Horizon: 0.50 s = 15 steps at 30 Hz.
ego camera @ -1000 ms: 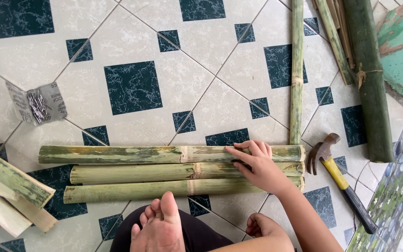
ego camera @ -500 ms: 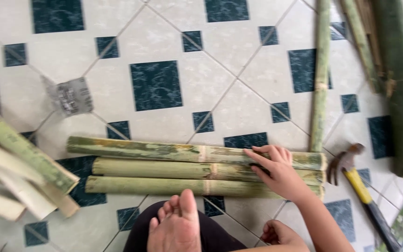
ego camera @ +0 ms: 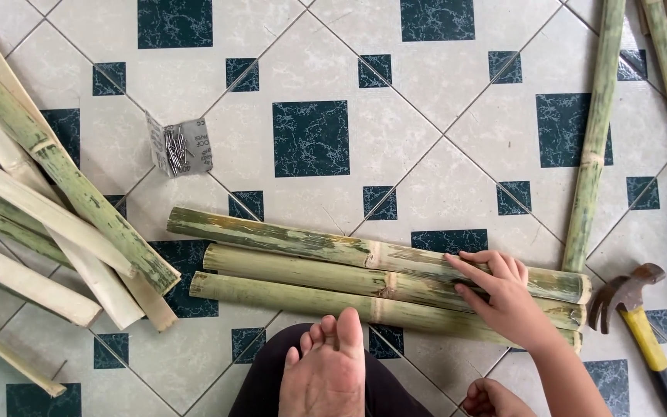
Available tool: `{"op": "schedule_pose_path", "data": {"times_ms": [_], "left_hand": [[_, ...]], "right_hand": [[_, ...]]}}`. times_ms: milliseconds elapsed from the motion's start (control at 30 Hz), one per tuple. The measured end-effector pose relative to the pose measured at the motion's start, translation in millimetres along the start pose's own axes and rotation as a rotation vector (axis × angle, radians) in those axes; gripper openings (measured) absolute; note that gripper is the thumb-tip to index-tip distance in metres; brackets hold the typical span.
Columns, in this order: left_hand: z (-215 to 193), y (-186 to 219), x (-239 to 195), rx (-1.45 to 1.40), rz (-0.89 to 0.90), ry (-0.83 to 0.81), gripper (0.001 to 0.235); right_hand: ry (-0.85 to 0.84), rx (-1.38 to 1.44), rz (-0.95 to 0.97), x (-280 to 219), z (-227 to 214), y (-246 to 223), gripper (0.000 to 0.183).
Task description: The person arranges bamboo poles on a tiled floor and uses a hammer to drive nails into the joints, securing the pieces together. The person holds the bamboo steady with one hand while hammering with the other.
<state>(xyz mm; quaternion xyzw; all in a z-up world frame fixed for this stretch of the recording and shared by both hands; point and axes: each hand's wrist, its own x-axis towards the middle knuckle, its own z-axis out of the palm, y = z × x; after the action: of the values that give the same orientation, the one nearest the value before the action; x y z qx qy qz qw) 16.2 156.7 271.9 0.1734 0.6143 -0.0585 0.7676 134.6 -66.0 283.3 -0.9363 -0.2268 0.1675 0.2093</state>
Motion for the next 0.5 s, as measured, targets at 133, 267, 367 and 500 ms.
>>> {"op": "schedule_pose_path", "data": {"times_ms": [133, 267, 367, 500], "left_hand": [[-1, -3, 3, -0.249, 0.004, 0.000, 0.058], [-1, -3, 4, -0.183, -0.018, 0.002, 0.061], [-4, -6, 8, 0.144, -0.026, 0.012, 0.063], [-3, -5, 6, -0.094, -0.002, -0.005, 0.064]], "right_hand": [[-0.016, 0.017, 0.023, 1, -1, 0, 0.045], [-0.026, 0.014, 0.031, 1, -1, -1, 0.045], [-0.021, -0.011, 0.018, 1, -2, -3, 0.043], [0.025, -0.268, 0.017, 0, 1, -6, 0.043]]}}
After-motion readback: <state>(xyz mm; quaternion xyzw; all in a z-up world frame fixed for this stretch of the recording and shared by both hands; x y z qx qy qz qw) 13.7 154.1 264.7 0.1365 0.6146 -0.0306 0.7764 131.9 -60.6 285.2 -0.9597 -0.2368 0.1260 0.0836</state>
